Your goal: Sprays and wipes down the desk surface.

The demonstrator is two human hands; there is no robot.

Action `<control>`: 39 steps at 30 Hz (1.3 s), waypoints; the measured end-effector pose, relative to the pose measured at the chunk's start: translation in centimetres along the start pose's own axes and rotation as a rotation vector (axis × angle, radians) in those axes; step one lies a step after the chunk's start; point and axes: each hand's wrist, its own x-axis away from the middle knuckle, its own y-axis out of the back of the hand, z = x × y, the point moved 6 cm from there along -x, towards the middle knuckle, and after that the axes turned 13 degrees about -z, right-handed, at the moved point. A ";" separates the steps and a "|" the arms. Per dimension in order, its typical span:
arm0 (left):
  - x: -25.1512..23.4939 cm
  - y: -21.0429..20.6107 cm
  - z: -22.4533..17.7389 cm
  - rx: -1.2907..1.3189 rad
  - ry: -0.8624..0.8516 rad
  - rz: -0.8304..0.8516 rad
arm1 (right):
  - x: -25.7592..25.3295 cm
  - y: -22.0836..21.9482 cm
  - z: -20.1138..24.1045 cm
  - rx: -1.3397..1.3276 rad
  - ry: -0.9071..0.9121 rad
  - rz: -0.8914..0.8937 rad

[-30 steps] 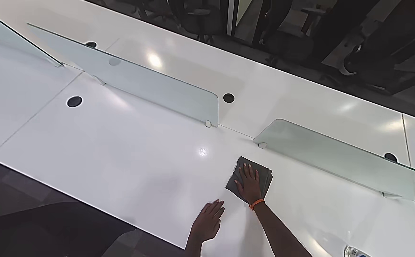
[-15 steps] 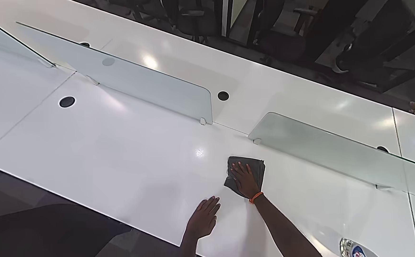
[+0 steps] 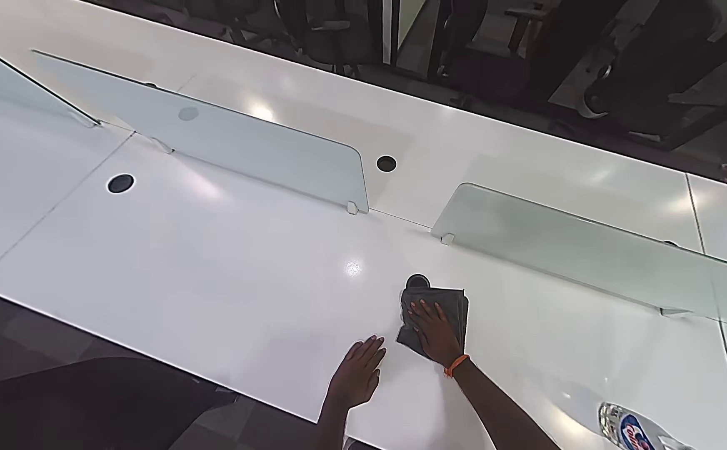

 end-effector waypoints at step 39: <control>0.2 0.1 -0.1 0.003 0.009 -0.036 | -4.5 4.7 -11.2 0.380 -0.837 -0.410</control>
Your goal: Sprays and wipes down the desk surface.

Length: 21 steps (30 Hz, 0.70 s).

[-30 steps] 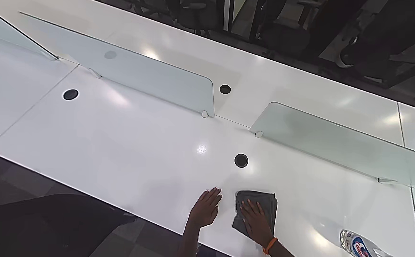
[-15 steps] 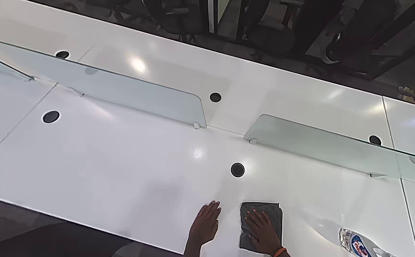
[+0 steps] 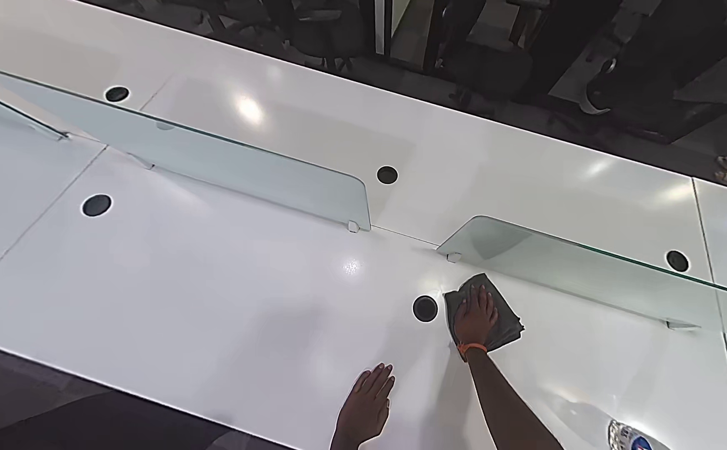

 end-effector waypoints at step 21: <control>0.2 -0.4 0.5 -0.005 -0.009 0.015 | -4.4 -0.4 4.0 -0.238 0.516 0.343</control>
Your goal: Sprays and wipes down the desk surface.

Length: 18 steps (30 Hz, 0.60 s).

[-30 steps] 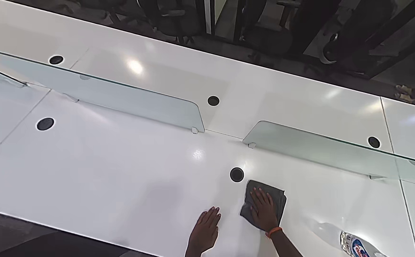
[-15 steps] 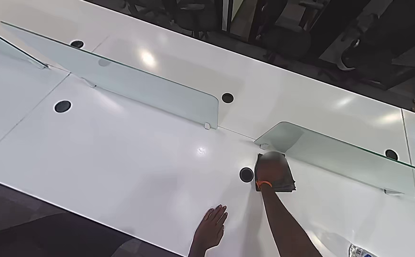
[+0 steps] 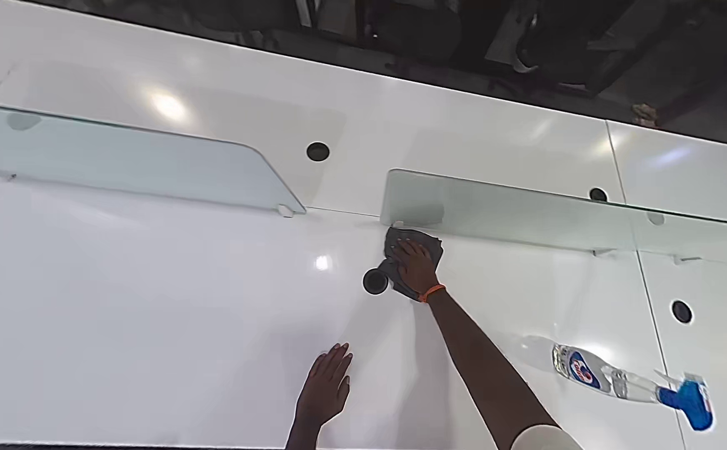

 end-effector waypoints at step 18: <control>0.6 -0.5 0.1 -0.026 -0.042 -0.053 | 1.7 2.4 -6.2 -0.025 -0.358 -0.016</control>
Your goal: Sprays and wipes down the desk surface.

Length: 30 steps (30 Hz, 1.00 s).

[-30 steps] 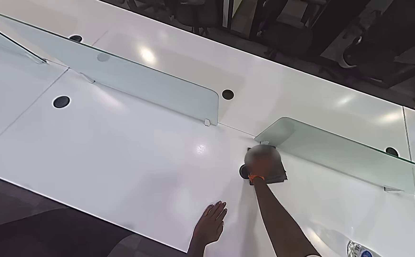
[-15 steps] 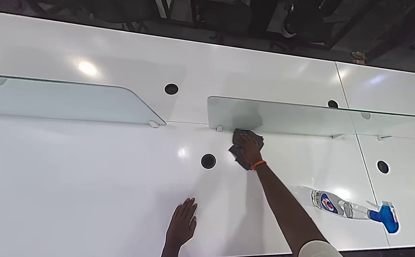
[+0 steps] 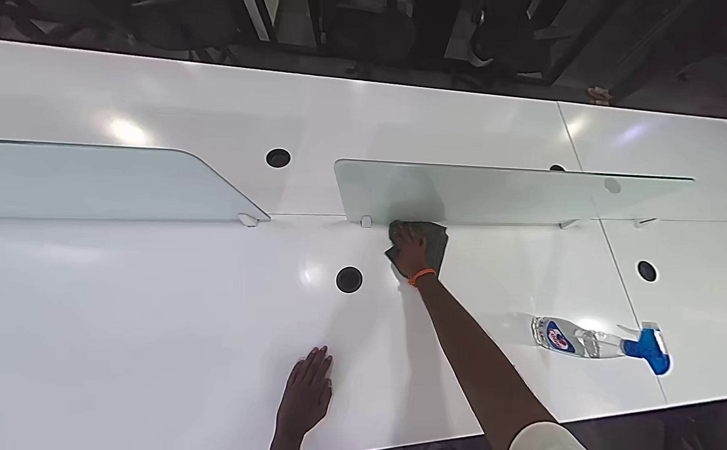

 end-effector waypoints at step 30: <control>8.6 6.6 0.0 0.471 0.340 -0.376 | 40.9 -3.3 8.5 -0.206 0.020 0.185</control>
